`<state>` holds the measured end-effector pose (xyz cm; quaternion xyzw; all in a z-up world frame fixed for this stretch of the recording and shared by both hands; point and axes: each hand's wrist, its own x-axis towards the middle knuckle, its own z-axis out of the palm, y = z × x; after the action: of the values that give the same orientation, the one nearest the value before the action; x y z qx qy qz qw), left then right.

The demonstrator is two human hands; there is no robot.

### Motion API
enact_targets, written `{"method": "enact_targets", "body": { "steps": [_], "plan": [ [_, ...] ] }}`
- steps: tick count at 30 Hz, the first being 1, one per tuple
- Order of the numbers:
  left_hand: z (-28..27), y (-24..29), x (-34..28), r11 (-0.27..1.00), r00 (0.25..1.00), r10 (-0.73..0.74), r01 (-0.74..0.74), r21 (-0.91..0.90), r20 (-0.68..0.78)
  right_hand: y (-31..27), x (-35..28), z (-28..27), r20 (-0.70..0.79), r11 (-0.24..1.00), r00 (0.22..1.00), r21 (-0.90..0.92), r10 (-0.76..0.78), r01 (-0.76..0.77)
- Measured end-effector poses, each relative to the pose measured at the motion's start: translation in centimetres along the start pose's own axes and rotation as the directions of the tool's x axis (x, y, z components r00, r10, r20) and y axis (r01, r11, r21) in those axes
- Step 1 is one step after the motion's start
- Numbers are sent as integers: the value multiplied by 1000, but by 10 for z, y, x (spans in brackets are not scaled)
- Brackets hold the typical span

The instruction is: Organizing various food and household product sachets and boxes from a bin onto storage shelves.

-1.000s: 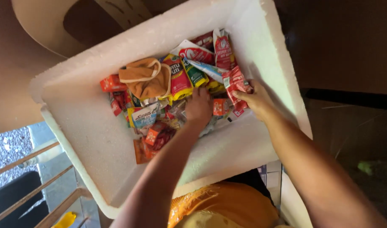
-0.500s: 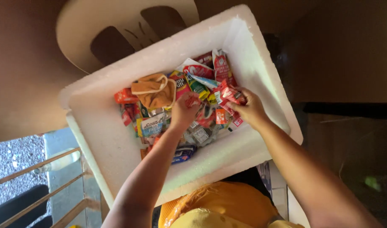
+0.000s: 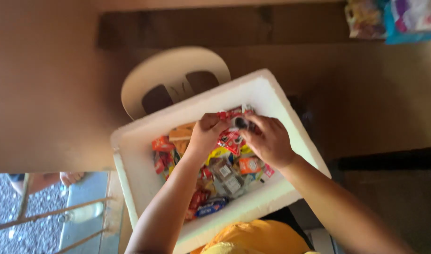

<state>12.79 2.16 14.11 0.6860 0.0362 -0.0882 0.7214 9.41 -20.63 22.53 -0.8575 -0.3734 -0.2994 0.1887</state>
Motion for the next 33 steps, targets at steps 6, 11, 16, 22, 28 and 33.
{"method": "enact_targets", "body": {
  "steps": [6, 11, 16, 22, 28, 33],
  "plan": [
    [-14, 84, -26, 970, 972, 233, -233, -72, -6, -24, 23, -16, 94, 524, 866, 763, 491, -380],
    [-11, 98, -35, 937, 938, 346, -344, 62, -20, -24, 37, -20, 158, 568, 873, 704, 461, -427],
    [-11, 99, -34, 875, 889, 456, -440, 202, -41, 1, 45, -20, 367, 253, 768, 795, 525, -552],
    [1, 114, -39, 935, 922, 345, -354, -23, -178, 13, 59, -20, 315, -162, 791, 949, 524, -270],
    [28, 82, -31, 911, 817, 384, -411, 31, -430, 17, 22, 48, 579, -612, 459, 785, 674, -91],
    [8, 89, -25, 904, 915, 321, -373, -208, -244, 56, 49, 15, 510, -532, 318, 847, 799, -23]
  ]
}}
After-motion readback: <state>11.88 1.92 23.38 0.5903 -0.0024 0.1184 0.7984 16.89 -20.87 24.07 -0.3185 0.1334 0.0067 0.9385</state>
